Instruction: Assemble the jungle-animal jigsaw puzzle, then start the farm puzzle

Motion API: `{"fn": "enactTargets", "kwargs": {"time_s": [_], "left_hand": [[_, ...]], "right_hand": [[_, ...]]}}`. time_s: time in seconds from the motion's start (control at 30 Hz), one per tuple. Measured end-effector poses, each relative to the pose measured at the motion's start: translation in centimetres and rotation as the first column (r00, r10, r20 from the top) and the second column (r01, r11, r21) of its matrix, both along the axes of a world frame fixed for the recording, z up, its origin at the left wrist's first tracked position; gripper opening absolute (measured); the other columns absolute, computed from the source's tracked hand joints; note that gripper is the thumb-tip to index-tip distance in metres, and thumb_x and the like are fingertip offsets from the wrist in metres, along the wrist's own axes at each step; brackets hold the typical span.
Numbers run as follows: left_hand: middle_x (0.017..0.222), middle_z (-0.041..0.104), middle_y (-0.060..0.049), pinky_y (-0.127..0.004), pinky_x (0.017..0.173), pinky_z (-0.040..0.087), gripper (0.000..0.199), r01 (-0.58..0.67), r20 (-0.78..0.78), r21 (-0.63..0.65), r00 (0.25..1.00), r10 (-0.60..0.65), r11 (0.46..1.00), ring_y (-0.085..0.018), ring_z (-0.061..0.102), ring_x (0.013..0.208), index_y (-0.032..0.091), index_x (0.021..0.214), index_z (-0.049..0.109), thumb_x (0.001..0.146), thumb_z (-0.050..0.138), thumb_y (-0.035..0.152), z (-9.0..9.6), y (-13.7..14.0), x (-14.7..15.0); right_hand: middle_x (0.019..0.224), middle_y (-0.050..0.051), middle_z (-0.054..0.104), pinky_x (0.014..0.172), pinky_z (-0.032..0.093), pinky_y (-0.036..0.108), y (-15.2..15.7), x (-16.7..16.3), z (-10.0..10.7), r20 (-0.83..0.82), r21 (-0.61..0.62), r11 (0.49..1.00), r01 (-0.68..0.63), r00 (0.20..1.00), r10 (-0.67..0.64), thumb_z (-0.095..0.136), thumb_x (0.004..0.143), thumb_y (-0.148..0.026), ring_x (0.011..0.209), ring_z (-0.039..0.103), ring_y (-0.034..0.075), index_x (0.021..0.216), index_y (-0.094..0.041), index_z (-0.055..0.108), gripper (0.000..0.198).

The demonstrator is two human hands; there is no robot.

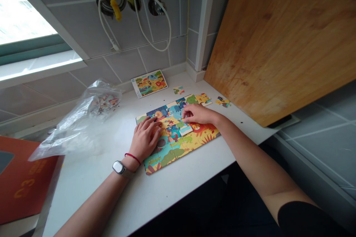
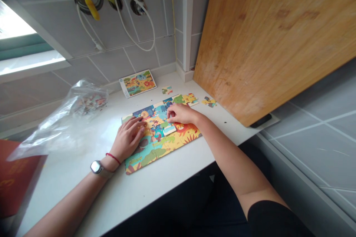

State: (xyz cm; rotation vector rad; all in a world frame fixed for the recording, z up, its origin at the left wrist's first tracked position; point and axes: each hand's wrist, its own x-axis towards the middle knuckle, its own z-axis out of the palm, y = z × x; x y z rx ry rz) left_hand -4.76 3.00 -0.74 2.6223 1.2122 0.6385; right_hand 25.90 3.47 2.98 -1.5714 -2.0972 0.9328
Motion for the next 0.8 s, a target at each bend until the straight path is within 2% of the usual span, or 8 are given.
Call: {"fn": "enactTargets", "kwargs": {"time_s": [0.2, 0.33, 0.47, 0.57, 0.67, 0.73, 0.8], "left_hand": [[0.147, 0.064, -0.008, -0.058, 0.118, 0.044, 0.035, 0.000, -0.002, 0.004, 1.000, 0.000, 1.000, -0.033, 0.050, 0.145, 0.025, 0.125, 0.069, 0.109, 0.043, 0.042, -0.1, 0.0, 0.0], [0.147, 0.064, -0.008, -0.057, 0.119, 0.044, 0.034, -0.002, 0.002, 0.003, 1.000, 0.002, 1.000, -0.033, 0.050, 0.145, 0.025, 0.125, 0.069, 0.109, 0.043, 0.041, -0.1, 0.0, 0.0], [0.147, 0.065, -0.009, -0.058, 0.118, 0.044, 0.036, 0.004, 0.000, 0.001, 1.000, -0.004, 1.000, -0.033, 0.050, 0.144, 0.024, 0.125, 0.070, 0.109, 0.043, 0.041, 0.0, 0.0, 0.0], [0.147, 0.064, -0.009, -0.058, 0.118, 0.044, 0.036, 0.001, -0.002, 0.000, 1.000, -0.001, 1.000, -0.033, 0.050, 0.144, 0.024, 0.126, 0.069, 0.110, 0.042, 0.042, 0.0, 0.0, 0.0], [0.148, 0.064, -0.009, -0.057, 0.118, 0.043, 0.035, -0.004, -0.004, 0.000, 1.000, 0.004, 1.000, -0.033, 0.049, 0.145, 0.025, 0.125, 0.069, 0.110, 0.043, 0.041, 0.0, -0.1, 0.0], [0.148, 0.064, -0.008, -0.056, 0.119, 0.043, 0.035, -0.005, -0.004, 0.002, 1.000, 0.005, 1.000, -0.033, 0.049, 0.145, 0.025, 0.126, 0.069, 0.109, 0.043, 0.041, 0.0, -0.1, 0.0], [0.149, 0.063, -0.009, -0.057, 0.118, 0.043, 0.035, -0.006, -0.003, 0.002, 1.000, 0.006, 1.000, -0.033, 0.049, 0.145, 0.025, 0.126, 0.069, 0.109, 0.043, 0.041, 0.0, -0.1, 0.0]], "right_hand": [[0.077, 0.000, 0.069, 0.068, 0.040, 0.025, 0.0, 0.0, -0.1, -0.041, 0.022, 1.000, 0.003, 0.999, -0.002, 0.080, 0.082, -0.018, 0.071, 0.060, 0.014, 0.082, -0.018, 0.075, 0.005], [0.075, 0.000, 0.068, 0.069, 0.039, 0.026, 0.1, 0.0, -0.1, -0.083, 0.074, 0.992, 0.106, 0.992, -0.099, 0.070, 0.091, -0.022, 0.071, 0.058, 0.015, 0.084, -0.018, 0.073, 0.008], [0.075, 0.000, 0.067, 0.069, 0.039, 0.027, 0.2, 0.3, -0.3, -0.056, 0.075, 0.986, 0.149, 0.988, -0.145, 0.068, 0.092, -0.025, 0.071, 0.058, 0.015, 0.084, -0.018, 0.073, 0.011], [0.080, 0.002, 0.069, 0.070, 0.042, 0.027, 0.0, 0.6, -0.1, -0.037, 0.008, 0.998, 0.067, 0.997, -0.067, 0.078, 0.086, -0.031, 0.073, 0.060, 0.016, 0.091, -0.018, 0.076, 0.014], [0.094, 0.004, 0.072, 0.077, 0.045, 0.029, -0.3, 0.8, 0.5, 0.038, -0.012, 0.997, -0.071, 0.997, 0.071, 0.093, 0.070, -0.035, 0.086, 0.064, 0.020, 0.099, -0.020, 0.077, 0.037], [0.101, 0.005, 0.073, 0.084, 0.046, 0.032, -0.6, 0.7, 0.8, 0.113, 0.008, 0.995, -0.104, 0.988, 0.102, 0.097, 0.064, -0.035, 0.096, 0.065, 0.024, 0.101, -0.022, 0.077, 0.044], [0.106, 0.006, 0.073, 0.090, 0.046, 0.035, -0.8, 0.6, 1.1, 0.164, 0.016, 0.994, -0.105, 0.981, 0.101, 0.098, 0.065, -0.036, 0.103, 0.065, 0.027, 0.099, -0.024, 0.076, 0.043]]}}
